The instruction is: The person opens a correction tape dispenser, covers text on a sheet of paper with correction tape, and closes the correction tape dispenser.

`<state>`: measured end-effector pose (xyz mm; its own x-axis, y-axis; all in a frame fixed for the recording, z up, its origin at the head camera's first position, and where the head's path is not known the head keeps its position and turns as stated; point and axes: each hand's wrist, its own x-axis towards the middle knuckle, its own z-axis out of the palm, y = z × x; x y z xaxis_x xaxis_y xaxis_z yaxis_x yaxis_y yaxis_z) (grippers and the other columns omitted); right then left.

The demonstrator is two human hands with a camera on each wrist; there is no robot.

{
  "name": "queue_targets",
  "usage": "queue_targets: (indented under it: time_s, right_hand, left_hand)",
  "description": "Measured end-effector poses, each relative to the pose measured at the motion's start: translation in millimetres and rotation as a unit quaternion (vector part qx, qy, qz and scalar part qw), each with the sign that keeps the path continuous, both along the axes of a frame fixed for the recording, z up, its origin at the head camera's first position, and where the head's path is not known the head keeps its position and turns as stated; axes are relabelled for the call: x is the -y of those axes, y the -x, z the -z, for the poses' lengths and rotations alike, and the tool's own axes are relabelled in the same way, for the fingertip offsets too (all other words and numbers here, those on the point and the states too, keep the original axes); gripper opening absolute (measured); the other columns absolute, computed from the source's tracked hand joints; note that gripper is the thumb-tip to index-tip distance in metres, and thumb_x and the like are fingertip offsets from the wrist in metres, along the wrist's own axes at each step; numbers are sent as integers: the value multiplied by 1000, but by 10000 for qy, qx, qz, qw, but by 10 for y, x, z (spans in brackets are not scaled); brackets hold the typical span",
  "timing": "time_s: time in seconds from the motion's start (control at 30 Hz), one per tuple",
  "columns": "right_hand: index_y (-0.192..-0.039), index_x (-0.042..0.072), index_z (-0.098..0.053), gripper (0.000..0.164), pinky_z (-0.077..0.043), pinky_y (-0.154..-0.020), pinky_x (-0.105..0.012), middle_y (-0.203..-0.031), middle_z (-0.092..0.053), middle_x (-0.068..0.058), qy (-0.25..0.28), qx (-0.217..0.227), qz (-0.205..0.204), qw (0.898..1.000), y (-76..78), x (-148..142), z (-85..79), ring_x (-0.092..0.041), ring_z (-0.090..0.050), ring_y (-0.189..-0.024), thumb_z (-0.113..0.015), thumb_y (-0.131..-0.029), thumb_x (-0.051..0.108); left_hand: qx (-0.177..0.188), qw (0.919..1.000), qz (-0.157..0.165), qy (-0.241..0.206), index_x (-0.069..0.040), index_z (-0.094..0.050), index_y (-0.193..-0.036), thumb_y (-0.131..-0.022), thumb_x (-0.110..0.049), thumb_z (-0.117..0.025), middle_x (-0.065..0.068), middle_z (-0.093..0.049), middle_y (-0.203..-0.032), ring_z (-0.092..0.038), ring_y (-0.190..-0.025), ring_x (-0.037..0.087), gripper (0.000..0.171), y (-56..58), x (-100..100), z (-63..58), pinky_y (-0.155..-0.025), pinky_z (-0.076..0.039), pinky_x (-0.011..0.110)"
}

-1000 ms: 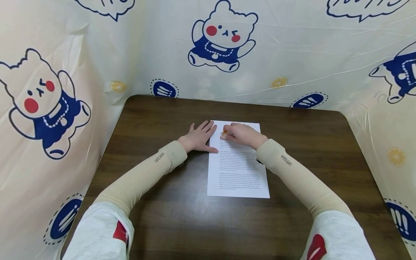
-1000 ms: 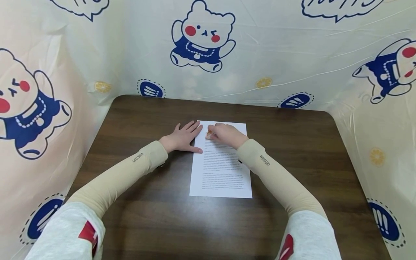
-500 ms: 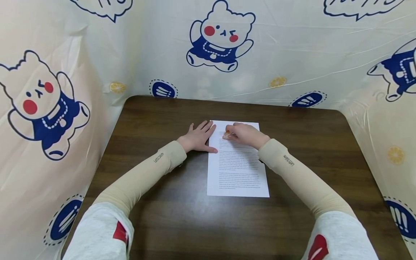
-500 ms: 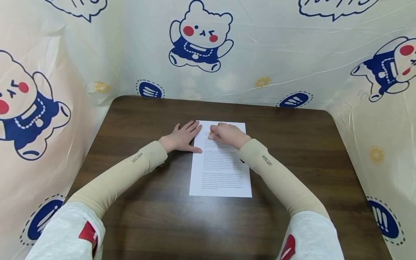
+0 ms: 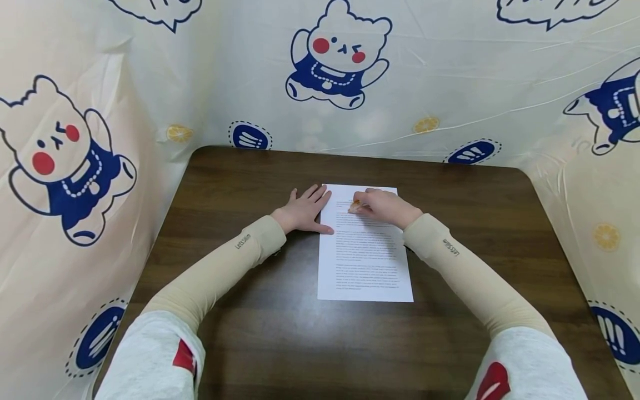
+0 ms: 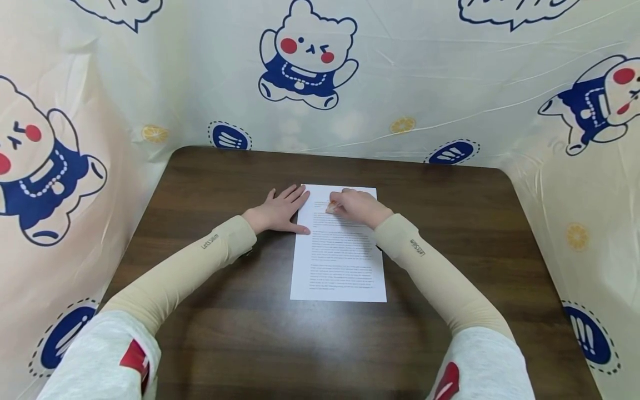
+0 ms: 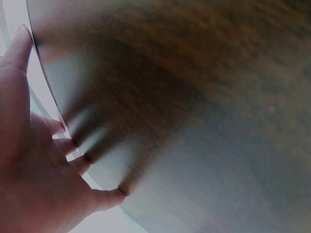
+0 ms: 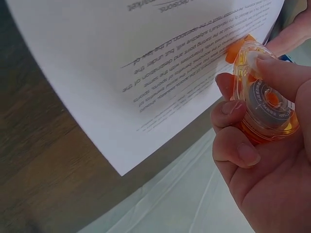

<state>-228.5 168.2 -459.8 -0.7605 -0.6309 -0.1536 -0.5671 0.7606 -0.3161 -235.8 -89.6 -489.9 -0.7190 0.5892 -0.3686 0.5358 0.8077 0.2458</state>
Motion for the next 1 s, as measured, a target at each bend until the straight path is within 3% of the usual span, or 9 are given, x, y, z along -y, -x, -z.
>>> queue_targets:
  time_s: [1.0]
  right_hand:
    - [-119, 5, -71, 23, -53, -81, -39, -108, -71, -12, -145, 188, 333, 9992, -23, -263, 6, -25, -60, -86, -73, -100, 18]
  left_hand:
    - [10, 10000, -73, 13, -13, -7, -169, -89, -77, -61, 10, 1, -176, 2, -162, 32, 115, -11, -8, -14, -120, -6, 72]
